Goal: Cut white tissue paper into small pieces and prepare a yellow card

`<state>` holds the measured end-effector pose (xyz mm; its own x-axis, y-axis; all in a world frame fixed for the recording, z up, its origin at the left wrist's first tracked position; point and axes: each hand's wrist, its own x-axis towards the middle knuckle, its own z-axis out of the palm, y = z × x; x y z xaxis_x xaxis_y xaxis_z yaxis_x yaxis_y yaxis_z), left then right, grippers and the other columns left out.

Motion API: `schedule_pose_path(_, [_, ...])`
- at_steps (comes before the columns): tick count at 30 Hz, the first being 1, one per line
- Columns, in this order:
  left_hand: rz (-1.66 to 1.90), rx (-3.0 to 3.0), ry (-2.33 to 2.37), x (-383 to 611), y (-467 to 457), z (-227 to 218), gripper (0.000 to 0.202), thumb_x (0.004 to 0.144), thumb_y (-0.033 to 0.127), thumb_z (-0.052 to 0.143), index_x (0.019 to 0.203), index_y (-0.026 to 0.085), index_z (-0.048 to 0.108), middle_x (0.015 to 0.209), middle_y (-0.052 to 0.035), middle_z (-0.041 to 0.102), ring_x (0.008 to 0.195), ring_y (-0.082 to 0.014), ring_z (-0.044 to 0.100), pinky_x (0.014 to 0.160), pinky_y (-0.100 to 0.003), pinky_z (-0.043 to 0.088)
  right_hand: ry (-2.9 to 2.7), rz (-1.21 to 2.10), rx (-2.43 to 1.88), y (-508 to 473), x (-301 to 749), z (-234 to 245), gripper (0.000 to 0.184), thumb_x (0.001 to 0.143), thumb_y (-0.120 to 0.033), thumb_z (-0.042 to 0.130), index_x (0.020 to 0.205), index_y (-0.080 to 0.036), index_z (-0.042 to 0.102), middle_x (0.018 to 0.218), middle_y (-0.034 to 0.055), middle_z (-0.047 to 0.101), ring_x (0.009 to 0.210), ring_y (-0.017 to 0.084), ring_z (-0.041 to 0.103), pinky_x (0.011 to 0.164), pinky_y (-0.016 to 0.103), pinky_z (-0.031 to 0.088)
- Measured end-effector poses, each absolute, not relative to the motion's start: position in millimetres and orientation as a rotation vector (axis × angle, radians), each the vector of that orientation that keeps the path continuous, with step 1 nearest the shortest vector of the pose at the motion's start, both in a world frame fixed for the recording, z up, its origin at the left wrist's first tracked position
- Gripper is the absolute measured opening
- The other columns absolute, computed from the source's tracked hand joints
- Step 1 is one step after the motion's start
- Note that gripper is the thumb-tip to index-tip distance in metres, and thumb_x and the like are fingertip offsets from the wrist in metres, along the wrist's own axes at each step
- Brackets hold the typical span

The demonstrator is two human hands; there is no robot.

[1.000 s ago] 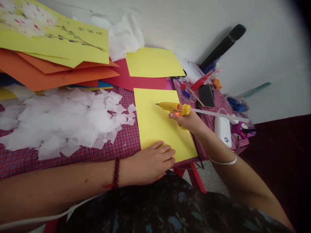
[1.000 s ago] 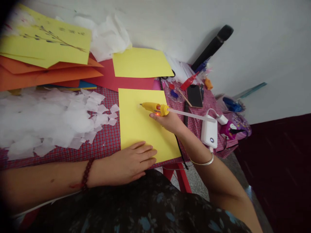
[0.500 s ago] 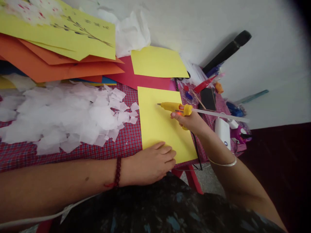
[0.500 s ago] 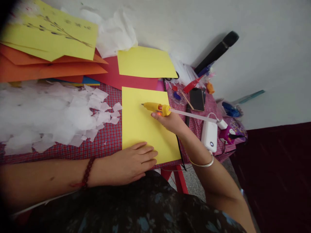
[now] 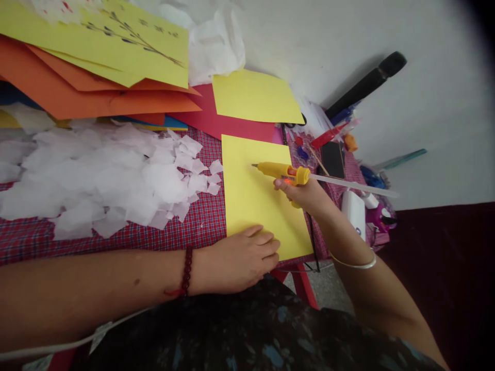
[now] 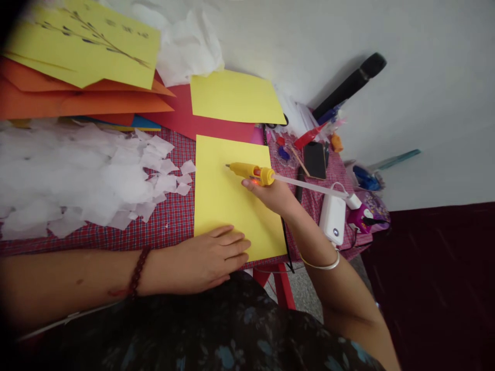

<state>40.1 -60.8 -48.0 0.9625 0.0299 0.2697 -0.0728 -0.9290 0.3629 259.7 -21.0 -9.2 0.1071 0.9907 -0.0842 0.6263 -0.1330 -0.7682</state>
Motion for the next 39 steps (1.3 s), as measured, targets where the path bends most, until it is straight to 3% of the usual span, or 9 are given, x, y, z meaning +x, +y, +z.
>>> schedule_pose_path(22, [0.451, 2.730, -0.017, 38.9, -60.9, -47.9, 0.024, 0.092, 0.028, 0.058, 0.114, 0.018, 0.061, 0.125, -0.0102, 0.063, 0.120, -0.0249, 0.053, 0.106, -0.039, 0.036, -1.529, 0.719, -1.842, -22.1, 268.6, -13.6, 0.045, 0.073, -0.062, 0.072, 0.078, -0.020, 0.055, 0.059, -0.0018, 0.052, 0.050, 0.011, 0.043, 0.040, 0.025, 0.034])
schedule_pose_path(39, [0.467, 2.712, -0.019, 38.3, -60.7, -48.6, 0.026, 0.092, 0.029, 0.059, 0.115, 0.017, 0.061, 0.124, -0.0099, 0.063, 0.118, -0.0251, 0.054, 0.106, -0.040, 0.037, -1.575, 0.767, -1.831, -26.4, 265.6, -11.2, 0.034, 0.078, -0.052, 0.070, 0.083, -0.020, 0.061, 0.064, 0.0020, 0.056, 0.059, 0.016, 0.051, 0.044, 0.027, 0.038])
